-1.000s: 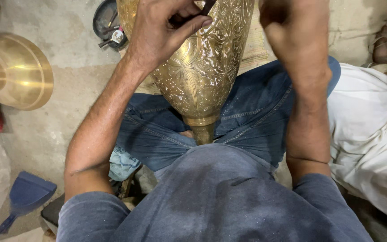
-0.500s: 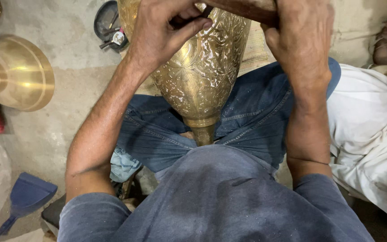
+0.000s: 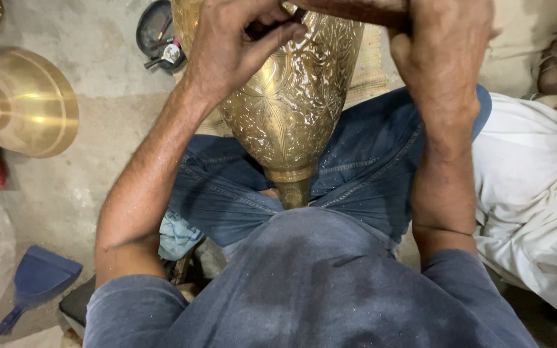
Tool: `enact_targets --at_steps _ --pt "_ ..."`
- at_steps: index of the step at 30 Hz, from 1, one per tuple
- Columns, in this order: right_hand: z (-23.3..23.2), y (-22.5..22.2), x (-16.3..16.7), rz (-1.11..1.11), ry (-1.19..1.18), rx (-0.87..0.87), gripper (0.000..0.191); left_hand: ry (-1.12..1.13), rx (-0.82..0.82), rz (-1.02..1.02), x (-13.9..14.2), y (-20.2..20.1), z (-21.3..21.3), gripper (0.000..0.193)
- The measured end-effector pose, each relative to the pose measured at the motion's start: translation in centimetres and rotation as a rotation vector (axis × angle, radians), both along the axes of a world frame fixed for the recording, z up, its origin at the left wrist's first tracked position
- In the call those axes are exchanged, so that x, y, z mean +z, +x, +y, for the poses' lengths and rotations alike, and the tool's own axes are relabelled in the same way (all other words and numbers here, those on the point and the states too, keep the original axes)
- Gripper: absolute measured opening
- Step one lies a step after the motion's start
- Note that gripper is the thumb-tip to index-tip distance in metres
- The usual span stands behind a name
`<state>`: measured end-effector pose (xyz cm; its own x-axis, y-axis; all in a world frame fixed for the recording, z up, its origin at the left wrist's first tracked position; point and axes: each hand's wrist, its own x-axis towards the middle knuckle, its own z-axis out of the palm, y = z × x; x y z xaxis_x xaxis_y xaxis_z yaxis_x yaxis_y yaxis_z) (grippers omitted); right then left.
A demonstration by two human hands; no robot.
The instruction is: The person sits cross-legged on the floor holding a large engraved brass vase between their legs. They hold a small chisel against the vase surface and strike it with a wooden mallet, working the decorative pattern across different areas of the vessel.
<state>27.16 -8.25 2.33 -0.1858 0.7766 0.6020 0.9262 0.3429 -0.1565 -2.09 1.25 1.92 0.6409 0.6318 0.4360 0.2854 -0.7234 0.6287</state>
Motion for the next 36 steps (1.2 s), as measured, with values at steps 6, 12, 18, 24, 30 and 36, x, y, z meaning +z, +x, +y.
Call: enact_targets --at_steps 6,12,18,24,30,36 --pt "-0.1 -0.2 0.4 0.281 -0.151 0.128 0.028 -0.009 -0.035 -0.045 0.5 0.0 -0.4 0.024" --pt "0.2 -0.5 1.2 0.338 -0.153 0.062 0.021 0.032 0.007 -0.015 0.3 0.0 0.0 0.023" --pt "-0.5 -0.3 1.5 0.315 -0.099 0.128 0.032 0.037 -0.006 -0.050 -0.1 -0.1 -0.2 0.018" --pt "-0.1 -0.4 1.2 0.222 -0.075 0.111 0.029 0.005 0.006 -0.034 0.1 -0.1 0.1 0.021" --pt "-0.1 0.1 0.9 0.206 -0.107 0.069 0.024 0.031 -0.002 -0.053 0.2 0.0 0.0 0.017" --pt "0.2 -0.1 1.0 0.210 -0.139 0.025 0.021 -0.019 -0.007 -0.055 0.3 -0.1 -0.1 0.017"
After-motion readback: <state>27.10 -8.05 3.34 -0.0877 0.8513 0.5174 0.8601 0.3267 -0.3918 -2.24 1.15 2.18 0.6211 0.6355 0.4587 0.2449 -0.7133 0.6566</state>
